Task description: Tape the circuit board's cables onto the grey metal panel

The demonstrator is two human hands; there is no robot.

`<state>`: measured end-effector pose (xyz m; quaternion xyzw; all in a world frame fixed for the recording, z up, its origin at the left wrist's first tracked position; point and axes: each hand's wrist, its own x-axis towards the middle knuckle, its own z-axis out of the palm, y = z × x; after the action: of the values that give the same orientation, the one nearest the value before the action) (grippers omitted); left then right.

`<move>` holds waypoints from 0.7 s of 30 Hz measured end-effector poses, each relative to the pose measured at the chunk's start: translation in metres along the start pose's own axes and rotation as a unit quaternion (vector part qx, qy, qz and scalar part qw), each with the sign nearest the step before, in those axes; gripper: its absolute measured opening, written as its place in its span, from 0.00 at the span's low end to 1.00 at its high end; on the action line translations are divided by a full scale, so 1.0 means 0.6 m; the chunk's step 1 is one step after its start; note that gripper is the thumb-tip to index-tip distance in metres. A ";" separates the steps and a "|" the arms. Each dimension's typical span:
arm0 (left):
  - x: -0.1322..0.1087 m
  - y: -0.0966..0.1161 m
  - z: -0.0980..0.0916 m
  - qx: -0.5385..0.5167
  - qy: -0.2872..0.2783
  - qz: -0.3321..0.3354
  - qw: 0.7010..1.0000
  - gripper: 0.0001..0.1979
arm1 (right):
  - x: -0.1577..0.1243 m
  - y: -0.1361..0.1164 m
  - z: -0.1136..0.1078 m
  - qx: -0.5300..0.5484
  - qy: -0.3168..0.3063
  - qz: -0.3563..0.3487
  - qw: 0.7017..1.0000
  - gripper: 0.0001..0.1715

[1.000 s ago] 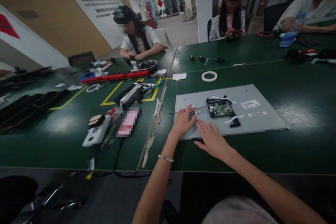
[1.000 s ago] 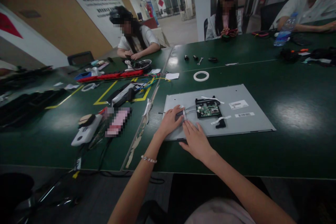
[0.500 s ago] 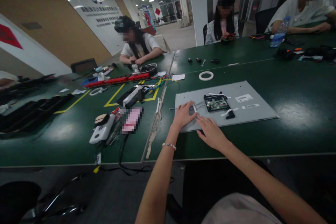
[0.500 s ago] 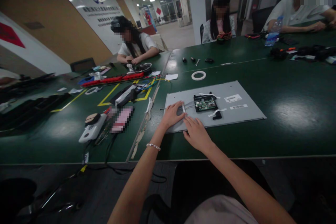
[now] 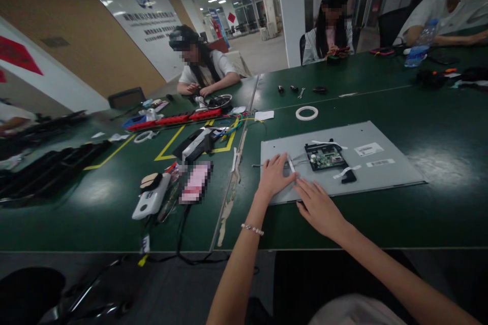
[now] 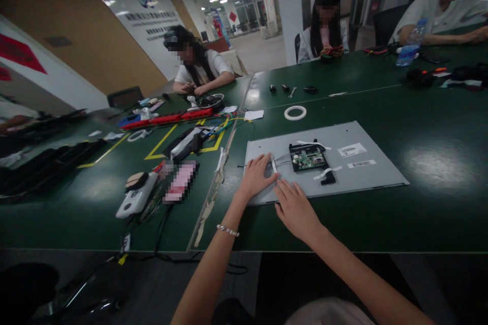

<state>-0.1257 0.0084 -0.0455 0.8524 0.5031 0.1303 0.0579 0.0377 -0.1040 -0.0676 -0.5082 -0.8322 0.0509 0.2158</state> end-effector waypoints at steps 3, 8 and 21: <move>-0.002 0.002 -0.004 0.002 0.005 0.006 1.000 0.32 | 0.001 0.000 0.002 0.000 0.002 -0.001 1.000 0.27; -0.002 0.007 -0.010 0.002 0.034 0.001 0.999 0.28 | 0.002 0.001 -0.002 -0.004 -0.001 -0.004 1.000 0.27; 0.000 0.000 0.002 -0.003 0.013 0.032 0.999 0.20 | 0.004 0.002 -0.009 0.004 -0.019 -0.011 1.000 0.27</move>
<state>-0.1255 0.0087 -0.0467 0.8661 0.4758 0.1447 0.0495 0.0399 -0.1025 -0.0621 -0.4973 -0.8414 0.0614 0.2024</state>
